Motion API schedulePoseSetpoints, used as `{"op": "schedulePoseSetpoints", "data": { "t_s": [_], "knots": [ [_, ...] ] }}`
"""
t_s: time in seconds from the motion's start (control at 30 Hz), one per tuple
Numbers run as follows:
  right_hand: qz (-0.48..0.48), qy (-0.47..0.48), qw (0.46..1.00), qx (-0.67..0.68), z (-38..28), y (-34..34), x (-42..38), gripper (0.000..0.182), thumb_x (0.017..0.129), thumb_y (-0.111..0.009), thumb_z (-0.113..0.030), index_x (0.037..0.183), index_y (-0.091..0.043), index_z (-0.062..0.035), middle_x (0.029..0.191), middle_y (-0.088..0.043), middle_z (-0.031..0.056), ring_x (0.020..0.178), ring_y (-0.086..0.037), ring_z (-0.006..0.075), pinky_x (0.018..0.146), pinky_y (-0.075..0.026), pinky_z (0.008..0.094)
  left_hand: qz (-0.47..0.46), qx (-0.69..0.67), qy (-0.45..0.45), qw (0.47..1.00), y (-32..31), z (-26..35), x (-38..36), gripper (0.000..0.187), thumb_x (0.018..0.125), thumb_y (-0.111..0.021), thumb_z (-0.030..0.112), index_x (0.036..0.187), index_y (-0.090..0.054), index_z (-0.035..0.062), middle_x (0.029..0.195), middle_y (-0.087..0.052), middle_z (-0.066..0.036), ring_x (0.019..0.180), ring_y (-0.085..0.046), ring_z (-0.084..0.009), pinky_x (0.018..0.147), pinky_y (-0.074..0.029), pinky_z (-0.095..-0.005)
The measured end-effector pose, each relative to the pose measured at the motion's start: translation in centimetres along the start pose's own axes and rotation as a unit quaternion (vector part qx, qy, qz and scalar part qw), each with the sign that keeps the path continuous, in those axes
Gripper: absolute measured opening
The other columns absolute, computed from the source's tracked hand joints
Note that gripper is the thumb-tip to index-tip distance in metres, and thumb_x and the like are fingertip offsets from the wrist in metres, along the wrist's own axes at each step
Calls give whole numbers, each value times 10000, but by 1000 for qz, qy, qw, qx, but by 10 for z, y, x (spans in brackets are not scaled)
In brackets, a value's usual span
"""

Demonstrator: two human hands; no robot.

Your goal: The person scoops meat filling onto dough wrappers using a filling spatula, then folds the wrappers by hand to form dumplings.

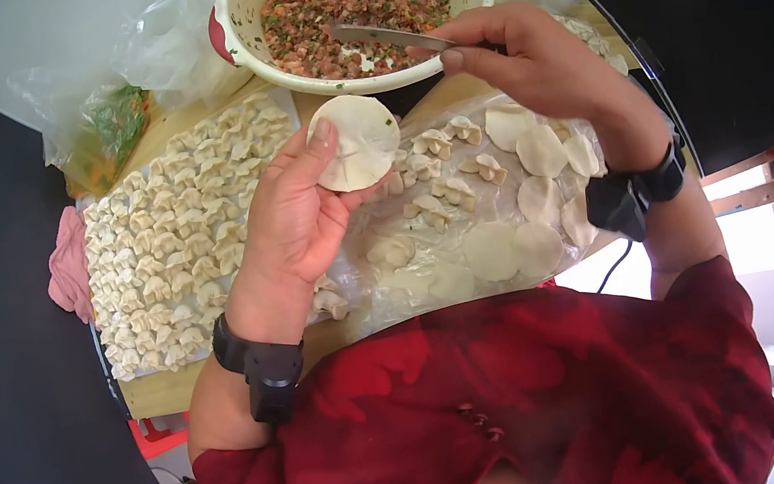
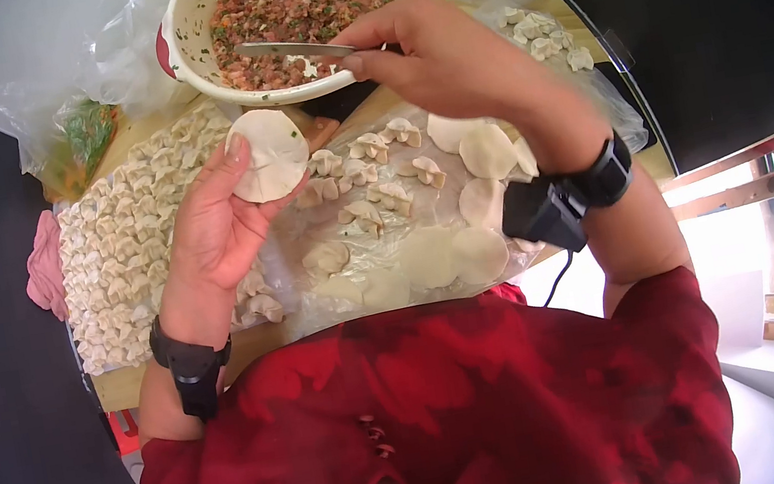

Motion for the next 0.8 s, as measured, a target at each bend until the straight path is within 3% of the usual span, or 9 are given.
{"op": "schedulePoseSetpoints", "data": {
  "t_s": [0.03, 0.1, 0.13, 0.2, 0.3, 0.53, 0.6, 0.73, 0.8],
  "knots": [
    [0, 0, 1000, -2, 1, 4, 6, 240, 937, -593, -107, 1142, -671, -10, 936, -700, 31, 876, -594, 66, 764, -464, 239, -1, -1, -1, 1000, 3, 0, 1, 359, 1014, -469, 217, 1258, -499, -45, 1217, -608, -171, 1116, -615, -266, 960, -519, -438],
    [18, 44, 983, -178, -1, 18, 21, 205, 886, -626, -110, 1050, -690, -4, 846, -699, 103, 772, -632, 145, 705, -475, 275, -18, 22, 2, 1000, 6, -3, 3, 361, 999, -496, 182, 1295, -461, -22, 1266, -577, -174, 1171, -581, -290, 1005, -493, -476],
    [22, 42, 982, -181, 6, 23, 30, 205, 886, -626, -110, 1050, -690, -4, 846, -699, 103, 772, -632, 145, 705, -475, 275, -23, 23, 3, 999, 6, -4, 4, 361, 999, -496, 182, 1295, -461, -22, 1266, -577, -174, 1171, -581, -290, 1005, -493, -476],
    [60, 105, 953, -277, 14, 25, 48, 128, 802, -610, -102, 870, -694, -34, 752, -649, 157, 713, -616, 346, 657, -485, 411, 78, -14, -3, 997, 26, -5, 2, 360, 999, -493, 176, 1293, -459, -31, 1261, -577, -183, 1169, -580, -295, 1002, -491, -490],
    [22, 30, 939, -343, 43, 21, 77, 146, 804, -611, -93, 891, -698, -15, 812, -664, 162, 764, -626, 338, 698, -491, 413, 93, -26, 5, 995, 29, 1, 1, 355, 1001, -483, 170, 1288, -460, -38, 1256, -579, -187, 1168, -580, -301, 996, -496, -489],
    [44, 43, 930, -362, 66, 13, 113, 119, 750, -620, -49, 836, -700, -29, 777, -651, 161, 793, -634, 346, 728, -497, 440, 86, 4, 18, 996, 34, -6, 10, 367, 999, -474, 157, 1308, -448, -39, 1268, -572, -192, 1151, -593, -306, 985, -511, -469],
    [36, 83, 902, -423, 63, 0, 120, 135, 721, -616, -20, 823, -702, -35, 773, -649, 168, 781, -634, 354, 710, -500, 445, 83, -12, 31, 996, 33, -9, 13, 382, 996, -473, 150, 1326, -434, -38, 1278, -566, -192, 1148, -595, -302, 986, -514, -458],
    [17, 85, 913, -399, 56, -15, 114, 141, 696, -606, -4, 799, -698, -32, 731, -636, 173, 750, -632, 367, 670, -501, 440, 81, -32, 30, 996, 31, -7, 18, 388, 995, -475, 149, 1330, -429, -41, 1286, -562, -193, 1157, -591, -300, 988, -515, -454],
    [-40, 59, 941, -330, 54, -22, 111, 128, 684, -602, -7, 773, -692, -24, 711, -633, 177, 726, -630, 372, 640, -497, 433, 80, -36, 32, 996, 30, -6, 18, 393, 995, -474, 151, 1333, -425, -44, 1291, -559, -195, 1164, -587, -299, 997, -509, -455]
  ]
}}
Point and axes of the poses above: each hand's wrist, its own x-axis towards the middle knuckle, its own y-axis out of the back of the hand, z = x × y, the point moved 9 cm from there along x, towards the middle knuckle
